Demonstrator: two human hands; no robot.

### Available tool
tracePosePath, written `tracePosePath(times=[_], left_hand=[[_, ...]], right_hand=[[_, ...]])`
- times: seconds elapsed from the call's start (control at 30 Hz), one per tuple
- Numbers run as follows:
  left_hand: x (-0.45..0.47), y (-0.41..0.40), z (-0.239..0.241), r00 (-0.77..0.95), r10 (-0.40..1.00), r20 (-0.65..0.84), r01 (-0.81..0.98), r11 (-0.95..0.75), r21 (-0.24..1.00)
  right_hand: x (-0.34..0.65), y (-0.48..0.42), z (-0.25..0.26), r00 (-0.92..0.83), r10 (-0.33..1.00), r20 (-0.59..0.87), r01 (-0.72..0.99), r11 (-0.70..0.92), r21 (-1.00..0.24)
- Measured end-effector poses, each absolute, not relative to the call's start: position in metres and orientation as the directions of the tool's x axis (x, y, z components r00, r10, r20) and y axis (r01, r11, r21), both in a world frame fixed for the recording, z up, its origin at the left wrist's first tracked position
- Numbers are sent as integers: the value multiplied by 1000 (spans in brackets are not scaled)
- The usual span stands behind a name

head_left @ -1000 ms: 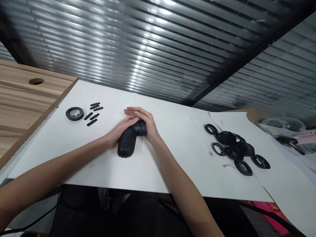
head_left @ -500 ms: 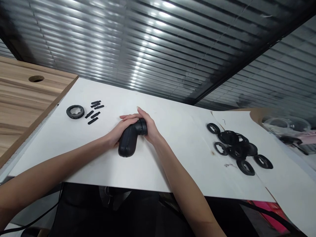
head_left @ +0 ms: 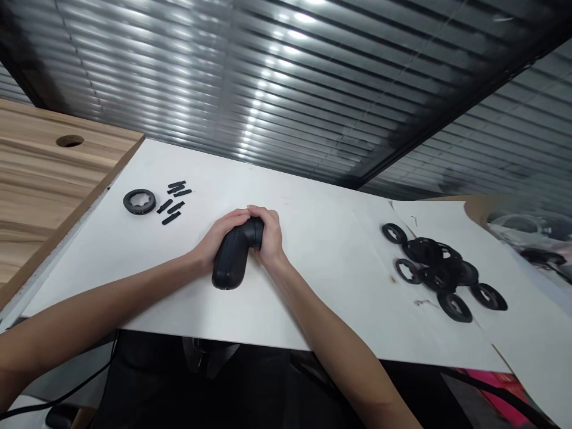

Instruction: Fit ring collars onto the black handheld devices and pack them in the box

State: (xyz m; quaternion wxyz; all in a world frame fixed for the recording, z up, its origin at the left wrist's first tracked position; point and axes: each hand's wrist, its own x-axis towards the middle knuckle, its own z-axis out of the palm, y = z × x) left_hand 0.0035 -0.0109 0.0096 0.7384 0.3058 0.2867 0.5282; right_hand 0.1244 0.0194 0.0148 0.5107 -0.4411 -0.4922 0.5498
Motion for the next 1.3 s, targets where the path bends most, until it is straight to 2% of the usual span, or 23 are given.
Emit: tracePosePath(times=[0.23, 0.47, 0.63, 0.77, 0.87, 1.0, 1.1, 1.2, 1.3], left_hand=[[2, -11, 8, 271, 956, -112, -598, 258, 759], [4, -14, 12, 264, 956, -129, -589, 266, 763], [3, -13, 8, 303, 926, -225, -627, 371, 685], [4, -13, 6, 344, 901, -265, -634, 431, 642], [5, -13, 7, 311, 930, -194, -631, 355, 690], [-2, -7, 7, 207, 977, -44, -535, 150, 831], [-15, 2, 7, 203, 978, 38, -380, 43, 924], [-27, 13, 10, 232, 971, 54, -341, 30, 940], [-30, 20, 15, 241, 970, 24, -356, 66, 932]], right_hand=[[124, 10, 13, -81, 992, 94, -152, 81, -985], [124, 4, 19, -183, 959, 215, -134, 192, -972], [128, 7, 16, -194, 910, 367, -98, 355, -930], [130, 7, 13, -186, 883, 430, -32, 432, -901], [131, 8, 11, -198, 854, 481, -27, 486, -873], [137, 17, 12, -144, 822, 551, 21, 559, -829], [142, 28, 13, -79, 853, 517, 52, 521, -852], [145, 37, 13, -214, 923, 320, 41, 336, -941], [146, 42, 11, -333, 932, 146, 38, 168, -985]])
